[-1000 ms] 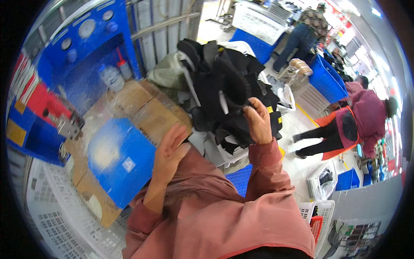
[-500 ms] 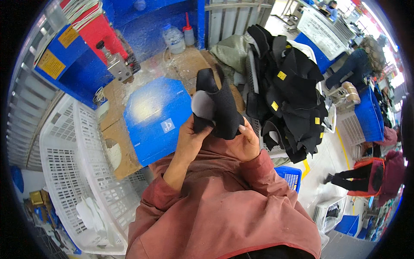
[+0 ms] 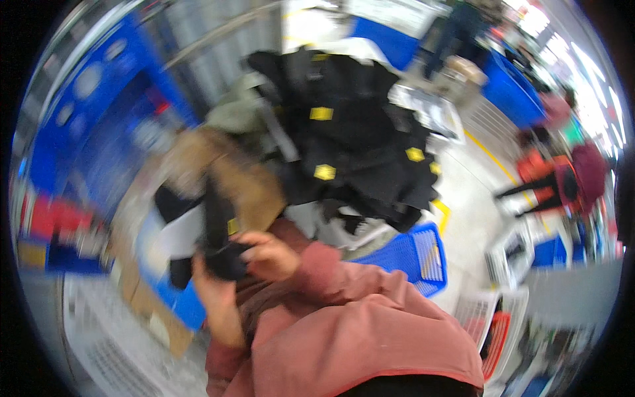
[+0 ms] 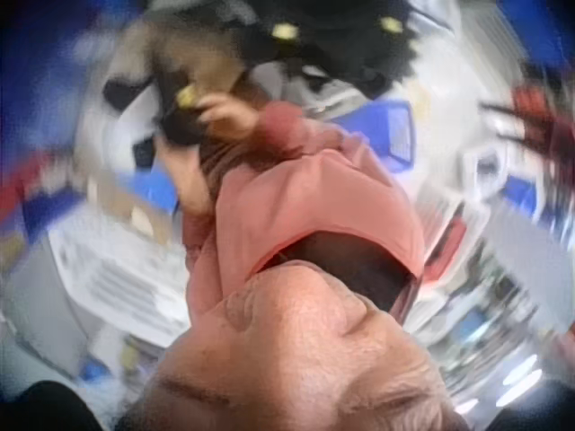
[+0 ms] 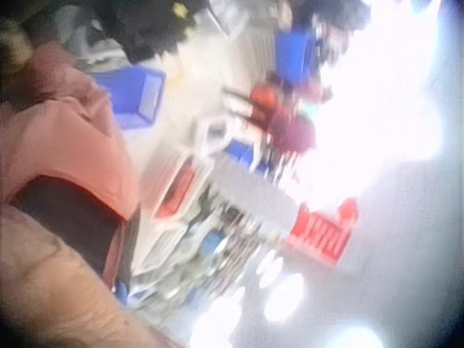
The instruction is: The person repeatedly picks black shoe parts from a pile, aligns them on a blue cutting machine, and presses the lever to cut or trim edges. Finished pieces are placed into a blue basket. The person occasionally inspects the cut edges and adjusts the parts before cutting.
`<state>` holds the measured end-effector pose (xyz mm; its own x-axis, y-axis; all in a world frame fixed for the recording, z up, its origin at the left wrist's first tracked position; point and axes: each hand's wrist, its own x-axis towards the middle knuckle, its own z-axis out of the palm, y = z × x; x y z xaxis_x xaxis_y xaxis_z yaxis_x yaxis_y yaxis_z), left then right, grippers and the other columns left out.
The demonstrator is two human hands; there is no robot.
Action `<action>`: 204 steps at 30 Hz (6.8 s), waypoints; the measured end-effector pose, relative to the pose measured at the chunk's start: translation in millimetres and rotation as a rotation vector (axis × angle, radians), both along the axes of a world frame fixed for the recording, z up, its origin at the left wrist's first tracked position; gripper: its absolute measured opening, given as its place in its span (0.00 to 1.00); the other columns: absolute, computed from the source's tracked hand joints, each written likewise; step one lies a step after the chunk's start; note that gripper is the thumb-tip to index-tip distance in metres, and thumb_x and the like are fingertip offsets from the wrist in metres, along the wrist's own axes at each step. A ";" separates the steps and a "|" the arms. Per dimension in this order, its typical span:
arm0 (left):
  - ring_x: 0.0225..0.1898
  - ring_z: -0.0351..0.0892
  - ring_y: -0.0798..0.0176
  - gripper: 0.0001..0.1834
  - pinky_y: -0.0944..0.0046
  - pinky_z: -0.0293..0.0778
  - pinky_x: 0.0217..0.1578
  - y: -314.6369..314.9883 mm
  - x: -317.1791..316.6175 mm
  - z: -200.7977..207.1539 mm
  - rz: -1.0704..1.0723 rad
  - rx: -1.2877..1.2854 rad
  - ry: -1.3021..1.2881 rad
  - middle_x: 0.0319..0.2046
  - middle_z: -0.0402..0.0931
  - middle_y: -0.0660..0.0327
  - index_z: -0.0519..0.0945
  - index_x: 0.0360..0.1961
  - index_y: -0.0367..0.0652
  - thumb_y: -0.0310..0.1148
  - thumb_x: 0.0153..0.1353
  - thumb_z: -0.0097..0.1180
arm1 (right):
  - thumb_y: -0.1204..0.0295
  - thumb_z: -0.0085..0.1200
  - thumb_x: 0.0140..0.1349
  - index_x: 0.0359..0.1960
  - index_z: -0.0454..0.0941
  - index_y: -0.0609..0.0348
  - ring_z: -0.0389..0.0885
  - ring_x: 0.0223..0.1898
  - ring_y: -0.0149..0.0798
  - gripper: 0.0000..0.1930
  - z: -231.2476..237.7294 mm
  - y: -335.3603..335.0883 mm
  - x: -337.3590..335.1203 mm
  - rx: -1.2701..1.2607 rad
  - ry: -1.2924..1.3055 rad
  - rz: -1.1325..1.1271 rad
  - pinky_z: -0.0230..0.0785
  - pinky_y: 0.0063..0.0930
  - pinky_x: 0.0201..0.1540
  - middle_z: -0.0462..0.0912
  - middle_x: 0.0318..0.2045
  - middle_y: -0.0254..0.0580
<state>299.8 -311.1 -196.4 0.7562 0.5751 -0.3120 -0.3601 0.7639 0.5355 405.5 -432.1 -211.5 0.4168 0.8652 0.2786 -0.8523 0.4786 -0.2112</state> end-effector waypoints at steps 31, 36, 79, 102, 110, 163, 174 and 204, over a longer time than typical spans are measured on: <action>0.45 0.84 0.43 0.19 0.53 0.77 0.45 80.5 -33.0 111.9 -0.244 1.541 0.540 0.46 0.83 0.46 0.79 0.57 0.39 0.26 0.65 0.57 | 0.72 0.67 0.58 0.54 0.79 0.66 0.83 0.51 0.53 0.22 103.1 69.8 54.7 -0.384 -1.671 -0.305 0.74 0.36 0.53 0.82 0.51 0.54; 0.46 0.84 0.42 0.25 0.52 0.77 0.44 100.3 -46.2 119.3 -0.368 1.667 0.652 0.45 0.84 0.45 0.75 0.62 0.42 0.29 0.63 0.60 | 0.71 0.67 0.58 0.55 0.78 0.66 0.83 0.51 0.53 0.24 136.4 71.5 67.0 -0.407 -1.812 -0.136 0.74 0.37 0.53 0.82 0.51 0.54; 0.46 0.84 0.65 0.24 0.65 0.79 0.51 125.6 -141.5 20.0 0.432 0.271 0.010 0.50 0.82 0.57 0.73 0.63 0.38 0.19 0.65 0.52 | 0.67 0.61 0.68 0.44 0.83 0.64 0.84 0.34 0.31 0.12 65.7 149.1 6.6 -0.829 -0.642 0.017 0.76 0.25 0.38 0.87 0.36 0.38; 0.63 0.71 0.53 0.44 0.58 0.67 0.64 115.3 -107.3 29.2 0.459 0.853 0.857 0.63 0.69 0.44 0.58 0.72 0.30 0.27 0.58 0.68 | 0.78 0.53 0.66 0.55 0.79 0.63 0.80 0.31 0.27 0.16 99.3 136.7 -30.0 -0.725 -1.324 -0.258 0.75 0.28 0.35 0.85 0.31 0.44; 0.69 0.64 0.50 0.37 0.54 0.59 0.69 126.0 -103.6 23.9 0.287 0.994 0.728 0.69 0.64 0.50 0.63 0.73 0.42 0.14 0.59 0.47 | 0.76 0.56 0.65 0.53 0.77 0.63 0.85 0.34 0.55 0.15 87.4 119.8 -10.4 -0.583 -1.291 -0.459 0.76 0.41 0.39 0.84 0.35 0.60; 0.40 0.74 0.79 0.17 0.75 0.70 0.43 86.0 -130.4 66.0 0.366 0.560 0.419 0.43 0.81 0.67 0.77 0.58 0.34 0.28 0.71 0.57 | 0.64 0.63 0.61 0.42 0.86 0.64 0.81 0.32 0.28 0.15 97.4 282.5 88.5 -0.656 -1.436 0.204 0.72 0.25 0.36 0.87 0.34 0.37; 0.45 0.77 0.75 0.15 0.73 0.73 0.48 95.2 -115.3 69.1 0.268 0.678 0.361 0.46 0.82 0.64 0.77 0.57 0.31 0.26 0.72 0.54 | 0.66 0.62 0.65 0.44 0.84 0.64 0.81 0.35 0.26 0.14 112.9 257.4 104.3 -0.690 -1.401 0.125 0.74 0.23 0.38 0.86 0.36 0.35; 0.26 0.72 0.78 0.15 0.75 0.71 0.27 137.1 -120.5 43.8 0.284 0.589 0.513 0.29 0.79 0.69 0.82 0.52 0.36 0.33 0.69 0.61 | 0.66 0.61 0.68 0.44 0.85 0.64 0.81 0.35 0.25 0.13 107.5 252.6 112.0 -0.542 -1.363 -0.082 0.74 0.24 0.39 0.86 0.35 0.33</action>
